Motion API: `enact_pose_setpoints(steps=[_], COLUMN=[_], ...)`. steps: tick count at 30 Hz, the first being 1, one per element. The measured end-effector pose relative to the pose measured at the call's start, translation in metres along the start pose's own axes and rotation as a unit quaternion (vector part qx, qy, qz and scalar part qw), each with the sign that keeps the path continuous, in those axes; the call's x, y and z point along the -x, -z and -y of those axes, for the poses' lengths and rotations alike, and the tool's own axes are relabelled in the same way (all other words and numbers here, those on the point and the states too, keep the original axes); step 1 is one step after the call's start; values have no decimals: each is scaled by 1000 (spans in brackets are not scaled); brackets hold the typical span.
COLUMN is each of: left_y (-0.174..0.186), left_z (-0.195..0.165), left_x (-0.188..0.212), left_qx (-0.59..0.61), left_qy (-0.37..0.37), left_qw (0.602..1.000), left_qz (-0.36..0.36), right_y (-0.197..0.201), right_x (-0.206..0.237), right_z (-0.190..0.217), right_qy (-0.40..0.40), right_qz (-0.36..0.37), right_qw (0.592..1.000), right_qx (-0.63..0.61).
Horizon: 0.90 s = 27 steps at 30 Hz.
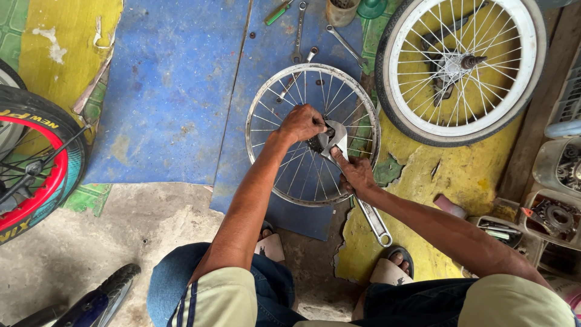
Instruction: The person retrieves a wrench from a tool drawer, then uses it to adjust the freewheel on a bicycle wheel. They handle the wheel and a bicycle frame, tightening components on the wheel hub while working in a cluttered workshop.
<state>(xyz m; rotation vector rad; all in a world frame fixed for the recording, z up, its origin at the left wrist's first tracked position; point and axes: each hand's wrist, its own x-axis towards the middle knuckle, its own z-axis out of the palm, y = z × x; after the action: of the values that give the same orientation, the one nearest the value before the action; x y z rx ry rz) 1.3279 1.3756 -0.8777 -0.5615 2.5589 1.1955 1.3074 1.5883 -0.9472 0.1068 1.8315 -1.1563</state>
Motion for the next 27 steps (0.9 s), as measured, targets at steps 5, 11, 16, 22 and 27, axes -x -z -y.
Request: enact_pose_setpoints(steps=[5,11,16,22,27], left_y=[2,6,6,26,39], left_z=[2,-2,1,61,115], left_x=[-2,0,-1,13,37], left_qx=[0,3,20,-125,173], left_qy=[5,6,25,167,405], left_qw=[1000,1000,999,869,890], left_qz=[8,2,-22,-448,-119], right_y=[-2,-4,-2,0,1], right_x=[0,-4,-10,-17,-19], right_z=[3,2,-1,-4,-5], right_qy=[-35,-14,-29,-33,-46], right_qz=[14,-4,-5,3,-14], right_qw=[999,1000,1000,999,999], right_qx=[-27,0,7,12,0])
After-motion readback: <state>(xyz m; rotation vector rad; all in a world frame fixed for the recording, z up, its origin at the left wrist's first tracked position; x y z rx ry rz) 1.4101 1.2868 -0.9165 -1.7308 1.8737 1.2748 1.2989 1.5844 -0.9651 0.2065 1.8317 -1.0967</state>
